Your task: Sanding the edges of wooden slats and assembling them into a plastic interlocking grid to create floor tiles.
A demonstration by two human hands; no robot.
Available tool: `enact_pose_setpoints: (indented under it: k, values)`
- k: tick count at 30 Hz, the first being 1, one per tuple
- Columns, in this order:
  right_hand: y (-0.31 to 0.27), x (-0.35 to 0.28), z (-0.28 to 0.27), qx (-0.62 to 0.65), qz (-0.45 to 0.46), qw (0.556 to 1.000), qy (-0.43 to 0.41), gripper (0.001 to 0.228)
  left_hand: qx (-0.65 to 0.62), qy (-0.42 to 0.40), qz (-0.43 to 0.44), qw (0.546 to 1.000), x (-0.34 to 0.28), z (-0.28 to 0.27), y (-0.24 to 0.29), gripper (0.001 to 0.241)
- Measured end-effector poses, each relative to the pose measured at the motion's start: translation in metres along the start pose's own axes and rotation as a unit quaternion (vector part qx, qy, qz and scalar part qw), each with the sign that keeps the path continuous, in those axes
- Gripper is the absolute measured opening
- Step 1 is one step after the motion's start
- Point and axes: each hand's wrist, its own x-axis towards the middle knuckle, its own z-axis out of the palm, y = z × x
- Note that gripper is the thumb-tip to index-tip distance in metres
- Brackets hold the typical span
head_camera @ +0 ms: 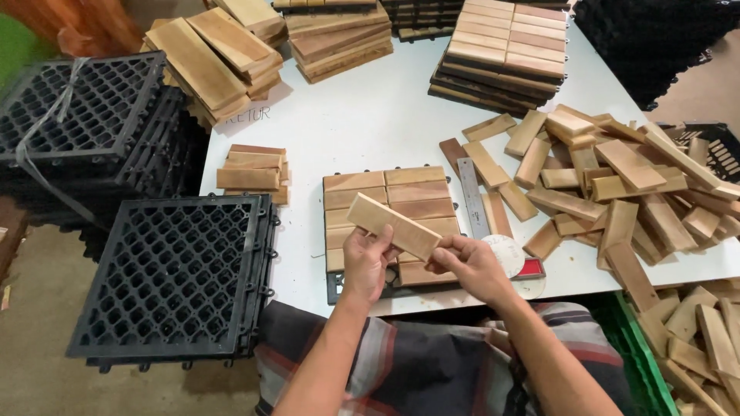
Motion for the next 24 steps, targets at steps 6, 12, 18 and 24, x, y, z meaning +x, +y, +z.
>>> enact_pose_setpoints:
  k: [6, 12, 18, 24]
  values:
    - [0.051, 0.026, -0.073, -0.623, 0.128, 0.771, 0.031, 0.109, 0.048, 0.026, 0.002, 0.999, 0.008, -0.011, 0.016, 0.038]
    - [0.125, 0.044, -0.103, -0.611, 0.157, 0.775, -0.034, 0.108, 0.115, 0.042, -0.034, 0.992, 0.010, -0.019, -0.007, 0.060]
    - [0.109, 0.036, -0.087, -0.659, 0.121, 0.741, -0.043, 0.101, 0.108, 0.056, -0.076, 0.990, 0.030, -0.036, -0.036, 0.051]
    - [0.141, 0.047, -0.101, -0.694, 0.109, 0.706, -0.086, 0.094, 0.080, 0.063, -0.067, 0.993, 0.023, -0.029, -0.023, 0.055]
